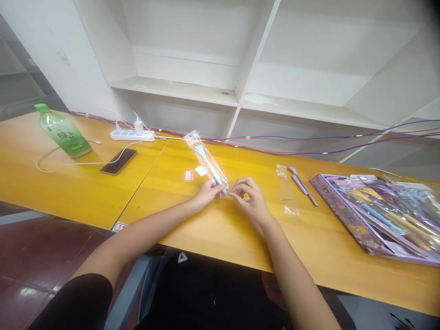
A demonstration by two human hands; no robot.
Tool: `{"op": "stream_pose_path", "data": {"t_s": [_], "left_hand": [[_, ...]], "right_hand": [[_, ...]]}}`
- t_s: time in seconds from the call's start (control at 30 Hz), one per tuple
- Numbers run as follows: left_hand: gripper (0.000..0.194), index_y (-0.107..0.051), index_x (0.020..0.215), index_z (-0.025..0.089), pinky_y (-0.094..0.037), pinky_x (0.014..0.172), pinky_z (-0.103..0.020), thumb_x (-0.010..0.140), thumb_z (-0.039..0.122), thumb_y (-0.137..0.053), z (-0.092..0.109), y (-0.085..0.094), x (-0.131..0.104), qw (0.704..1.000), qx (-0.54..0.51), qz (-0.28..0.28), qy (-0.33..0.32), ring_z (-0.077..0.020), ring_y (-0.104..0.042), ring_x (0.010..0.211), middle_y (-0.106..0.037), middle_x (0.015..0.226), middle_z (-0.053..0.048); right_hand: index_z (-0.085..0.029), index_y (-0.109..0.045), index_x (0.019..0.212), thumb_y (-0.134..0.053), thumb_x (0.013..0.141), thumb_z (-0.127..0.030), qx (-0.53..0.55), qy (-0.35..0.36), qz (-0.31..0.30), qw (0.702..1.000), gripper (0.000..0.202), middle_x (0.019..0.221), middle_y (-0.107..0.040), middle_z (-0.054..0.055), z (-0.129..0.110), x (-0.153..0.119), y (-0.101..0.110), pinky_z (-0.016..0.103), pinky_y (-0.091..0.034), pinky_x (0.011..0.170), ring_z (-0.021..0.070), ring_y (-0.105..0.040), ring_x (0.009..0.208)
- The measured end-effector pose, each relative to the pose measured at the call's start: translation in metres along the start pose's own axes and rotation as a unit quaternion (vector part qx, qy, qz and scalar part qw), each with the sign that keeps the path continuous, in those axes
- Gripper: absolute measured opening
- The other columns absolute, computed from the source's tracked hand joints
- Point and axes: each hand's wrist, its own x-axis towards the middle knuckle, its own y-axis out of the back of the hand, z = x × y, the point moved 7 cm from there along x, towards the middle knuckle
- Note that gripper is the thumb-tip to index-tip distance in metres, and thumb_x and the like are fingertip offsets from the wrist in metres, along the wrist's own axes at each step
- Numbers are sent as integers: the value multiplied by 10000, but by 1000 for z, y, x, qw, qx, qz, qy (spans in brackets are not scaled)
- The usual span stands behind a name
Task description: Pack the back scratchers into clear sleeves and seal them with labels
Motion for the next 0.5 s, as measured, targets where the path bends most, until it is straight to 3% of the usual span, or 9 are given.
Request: {"op": "stream_pose_path", "data": {"t_s": [0.2, 0.37, 0.5], "left_hand": [[411, -703, 1032, 117, -531, 760, -294, 798, 403, -882, -6, -9, -3, 999, 7, -52, 12, -138, -676, 768, -729, 884, -55], [401, -705, 990, 117, -540, 753, -307, 810, 436, -868, -11, -13, -4, 996, 2, -83, 30, -158, -689, 789, -733, 872, -73], [378, -694, 981, 125, -522, 740, -299, 767, 363, -895, -11, -16, -4, 992, 47, -114, 7, -141, -664, 739, -716, 820, -48]], "right_hand": [[-247, -734, 947, -658, 1021, -429, -3, -2, 1, 1000, 211, 1032, -603, 81, 4, 0, -2, 359, -529, 655, 180, -570, 774], [-244, -738, 953, -669, 1014, -435, -9, -11, -1, 1000, 212, 1043, -608, 83, 8, -1, -1, 351, -513, 638, 170, -566, 751], [-246, -743, 945, -673, 1009, -452, -6, -13, 1, 1000, 226, 1037, -611, 78, 10, -1, 0, 346, -510, 632, 164, -569, 732]]}}
